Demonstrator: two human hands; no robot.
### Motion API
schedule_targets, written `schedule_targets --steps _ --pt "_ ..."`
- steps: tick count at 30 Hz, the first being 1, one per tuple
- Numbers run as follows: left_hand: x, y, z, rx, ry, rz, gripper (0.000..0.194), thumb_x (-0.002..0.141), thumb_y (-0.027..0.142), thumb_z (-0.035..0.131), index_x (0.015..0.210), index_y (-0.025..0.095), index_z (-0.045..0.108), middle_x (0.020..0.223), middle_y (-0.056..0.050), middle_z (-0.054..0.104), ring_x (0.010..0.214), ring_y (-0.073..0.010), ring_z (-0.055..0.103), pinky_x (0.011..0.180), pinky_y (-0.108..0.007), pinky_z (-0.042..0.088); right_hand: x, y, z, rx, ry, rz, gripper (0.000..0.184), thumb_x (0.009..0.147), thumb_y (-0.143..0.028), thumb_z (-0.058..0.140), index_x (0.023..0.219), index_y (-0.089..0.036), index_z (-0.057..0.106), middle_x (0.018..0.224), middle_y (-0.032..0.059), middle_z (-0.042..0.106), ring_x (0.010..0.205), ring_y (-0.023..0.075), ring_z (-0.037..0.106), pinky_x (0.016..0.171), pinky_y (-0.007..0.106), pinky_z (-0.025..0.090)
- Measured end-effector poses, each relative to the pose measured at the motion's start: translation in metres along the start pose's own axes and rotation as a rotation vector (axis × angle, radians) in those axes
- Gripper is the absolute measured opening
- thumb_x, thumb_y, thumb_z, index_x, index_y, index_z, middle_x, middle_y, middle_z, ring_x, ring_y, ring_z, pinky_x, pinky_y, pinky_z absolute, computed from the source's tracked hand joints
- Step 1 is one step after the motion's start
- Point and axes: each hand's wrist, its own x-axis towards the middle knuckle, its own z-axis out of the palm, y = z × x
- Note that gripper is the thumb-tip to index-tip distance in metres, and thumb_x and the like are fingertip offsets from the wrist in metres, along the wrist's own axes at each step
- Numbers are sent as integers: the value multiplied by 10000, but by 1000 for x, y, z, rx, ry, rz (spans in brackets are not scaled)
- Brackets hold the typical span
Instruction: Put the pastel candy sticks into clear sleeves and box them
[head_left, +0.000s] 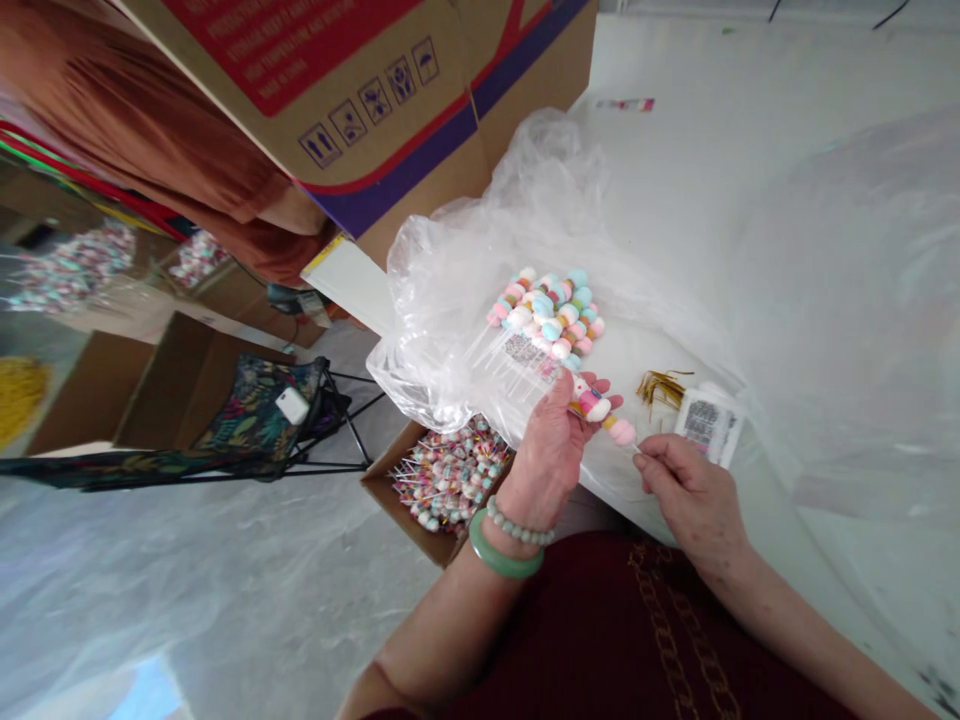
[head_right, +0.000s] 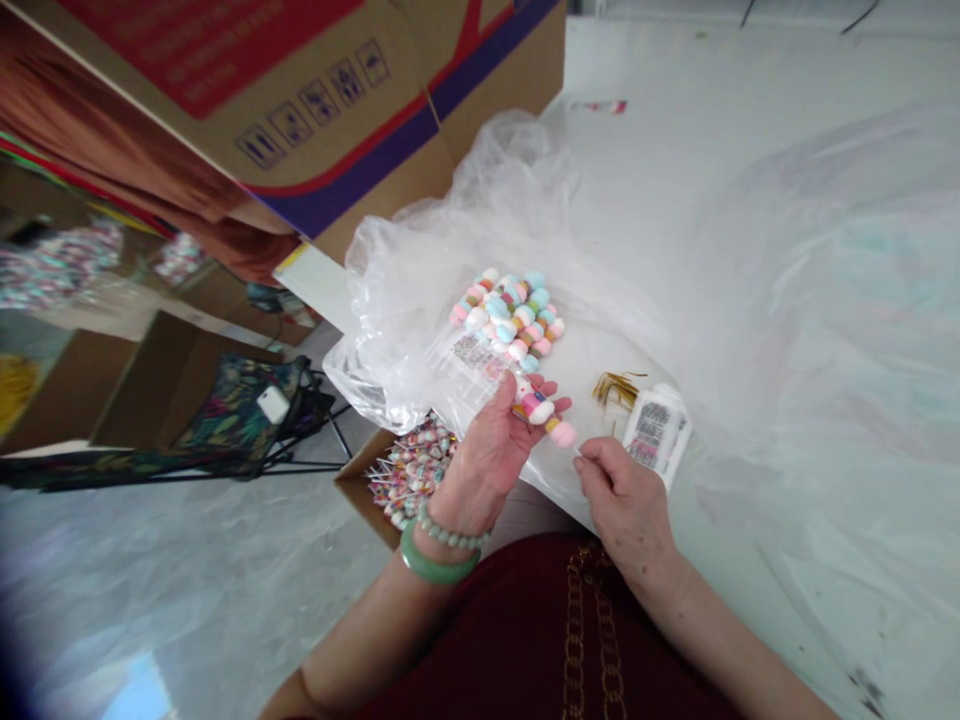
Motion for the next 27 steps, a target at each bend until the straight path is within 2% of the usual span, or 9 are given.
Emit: schedule_targets --steps 3,5,8,12,14,16,20,23,27 --pt "2 -1 -1 12 -24 -22 329 887 421 499 894 112 614 865 -89 648 762 -197 659 814 -400 511 1 -1 -2 -102 97 -183 144 812 -310 546 753 -208 628 730 14 609 711 163 557 692 300 396" --pt "2 -1 -1 13 -27 -18 316 879 421 514 893 122 613 856 -84 651 799 -206 660 821 -399 508 4 -3 -2 -30 70 -144 130 791 -296 570 725 -202 630 710 13 600 710 162 556 679 294 400" --pt "2 2 -1 24 -17 -7 304 870 424 528 914 136 613 860 -81 657 853 -220 659 818 -387 505 10 -5 0 354 -107 182 120 754 -295 620 714 -182 617 540 -31 493 502 104 441 482 234 322" --pt "1 6 -4 74 -57 -18 369 849 478 539 915 125 621 852 -89 668 797 -226 672 770 -362 502 18 1 2 1046 -510 630 192 665 -234 719 692 -157 545 504 -76 409 382 20 224 360 166 143" --pt "0 5 -6 95 -77 -15 394 834 502 549 902 121 625 839 -89 672 767 -226 677 758 -355 496 21 6 5 1257 -699 774 234 663 -184 723 667 -159 491 527 -87 394 377 -3 174 347 133 128" --pt "-2 3 -7 107 -75 5 403 818 516 565 884 123 623 826 -86 674 762 -227 680 763 -353 489 22 9 8 1374 -795 843 231 709 -147 688 670 -160 461 546 -90 386 369 -10 170 341 109 143" --pt "-4 -1 -7 92 -67 19 400 808 527 573 862 132 616 809 -76 676 777 -228 681 787 -357 486 24 2 15 1483 -832 866 159 768 -97 618 711 -149 478 558 -92 387 358 -15 176 332 91 154" --pt "-2 1 -8 50 -94 -68 391 828 520 548 863 137 612 818 -78 674 804 -232 678 804 -371 493 27 -7 15 1486 -808 815 112 744 -93 631 743 -136 527 549 -98 395 351 -22 144 324 95 137" --pt "7 17 -14 6 -108 -84 204 784 256 659 959 166 605 943 -52 673 868 -203 668 850 -360 486 29 -10 13 1293 -710 702 101 721 -154 673 746 -135 577 507 -93 409 341 -17 173 329 124 133"
